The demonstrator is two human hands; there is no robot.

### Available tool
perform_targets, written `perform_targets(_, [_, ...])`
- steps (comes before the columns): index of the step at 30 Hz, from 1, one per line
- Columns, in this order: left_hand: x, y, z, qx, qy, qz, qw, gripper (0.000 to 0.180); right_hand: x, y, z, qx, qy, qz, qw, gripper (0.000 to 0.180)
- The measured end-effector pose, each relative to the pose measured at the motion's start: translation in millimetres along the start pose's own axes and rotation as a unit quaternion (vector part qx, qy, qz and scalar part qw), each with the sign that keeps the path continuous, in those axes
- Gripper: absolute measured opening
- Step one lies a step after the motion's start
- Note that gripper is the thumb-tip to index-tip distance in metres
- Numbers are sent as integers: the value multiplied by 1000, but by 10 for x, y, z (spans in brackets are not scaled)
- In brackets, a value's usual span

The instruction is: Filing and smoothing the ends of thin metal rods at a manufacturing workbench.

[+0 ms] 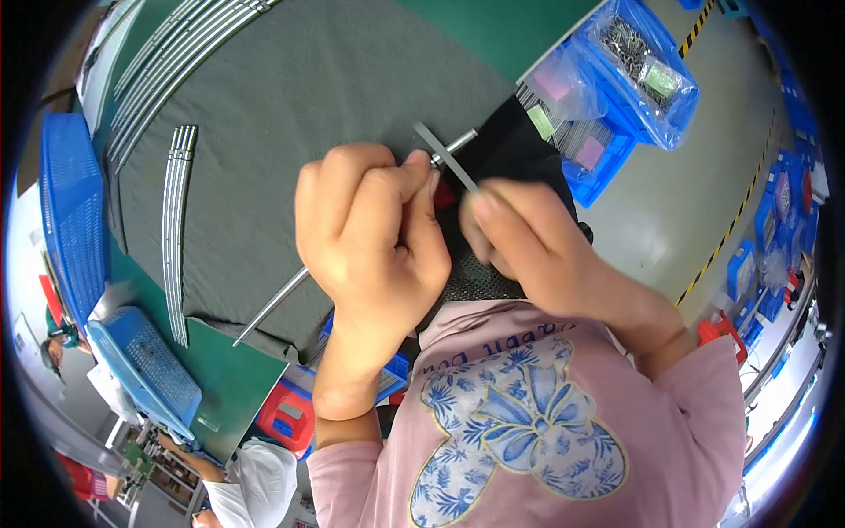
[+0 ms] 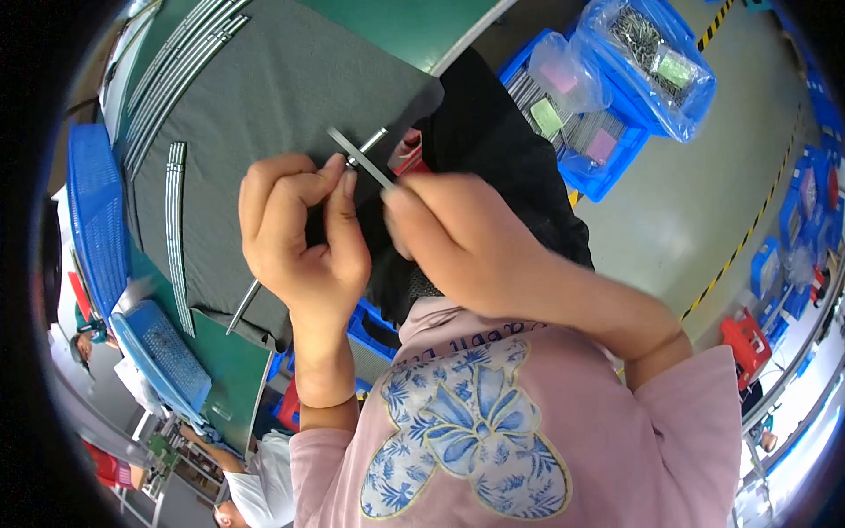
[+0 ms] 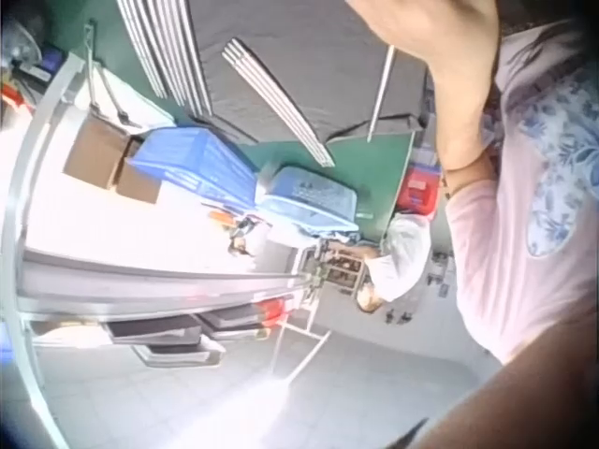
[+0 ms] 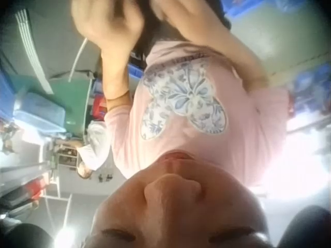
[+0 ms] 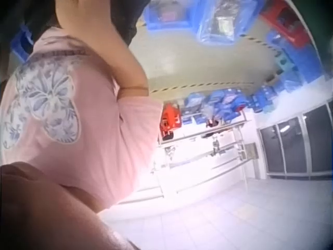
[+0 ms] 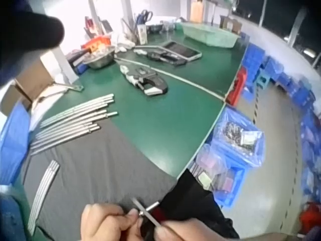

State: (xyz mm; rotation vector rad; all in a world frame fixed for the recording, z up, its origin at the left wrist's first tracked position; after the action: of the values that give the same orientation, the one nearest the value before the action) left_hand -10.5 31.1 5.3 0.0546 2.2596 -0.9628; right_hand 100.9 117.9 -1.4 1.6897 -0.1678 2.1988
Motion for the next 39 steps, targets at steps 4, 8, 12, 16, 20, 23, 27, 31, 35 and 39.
perform_targets(4, [-10, -12, -15, 6, -12, 8, 1000, 15, -47, 73, -76, -31, 14, -33, 999, 34])
perform_targets(8, [12, -7, -13, 13, -11, 3, 1000, 15, -354, -138, 228, -24, 6, -1, 1000, 29])
perform_targets(12, [-19, -45, -20, 30, -31, -10, 999, 15, -477, -320, 248, -101, -84, -21, 991, 26])
perform_targets(16, [-7, -42, -29, 36, -21, -12, 999, 14, -395, -336, -83, -255, -147, -12, 956, 23])
perform_targets(20, [3, -44, -7, 28, -14, -10, 999, 14, -479, -251, -273, -272, -148, -48, 950, 25])
perform_targets(23, [-13, -60, 22, 28, -19, -13, 999, 15, -379, -144, -112, -290, -161, -104, 937, 18])
perform_targets(27, [-8, -35, 14, 24, -1, -17, 1000, 15, -220, -17, -164, -297, -265, -54, 916, 15])
perform_targets(31, [-5, 15, -23, 11, 9, -3, 1000, 16, -77, 4, -348, -309, -310, 212, 874, 17])
perform_targets(35, [-18, -57, -57, 22, 10, -23, 999, 15, -54, -131, -277, -390, -272, 209, 855, 16])
perform_targets(39, [-24, -117, -41, 56, 19, -34, 998, 18, -362, -504, -51, -415, -207, 243, 852, 17])
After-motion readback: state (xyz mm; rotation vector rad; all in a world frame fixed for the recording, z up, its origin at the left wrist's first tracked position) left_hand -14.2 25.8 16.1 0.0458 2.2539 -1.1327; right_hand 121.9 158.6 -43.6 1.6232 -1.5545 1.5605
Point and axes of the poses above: each hand's wrist, its own z-axis away from the middle knuckle, its own y-axis out of the palm, x = y × z, the point moved 2 cm from there along -z, towards the middle knuckle, and after that the axes turned 4 degrees about -y, right-handed, at the moved point
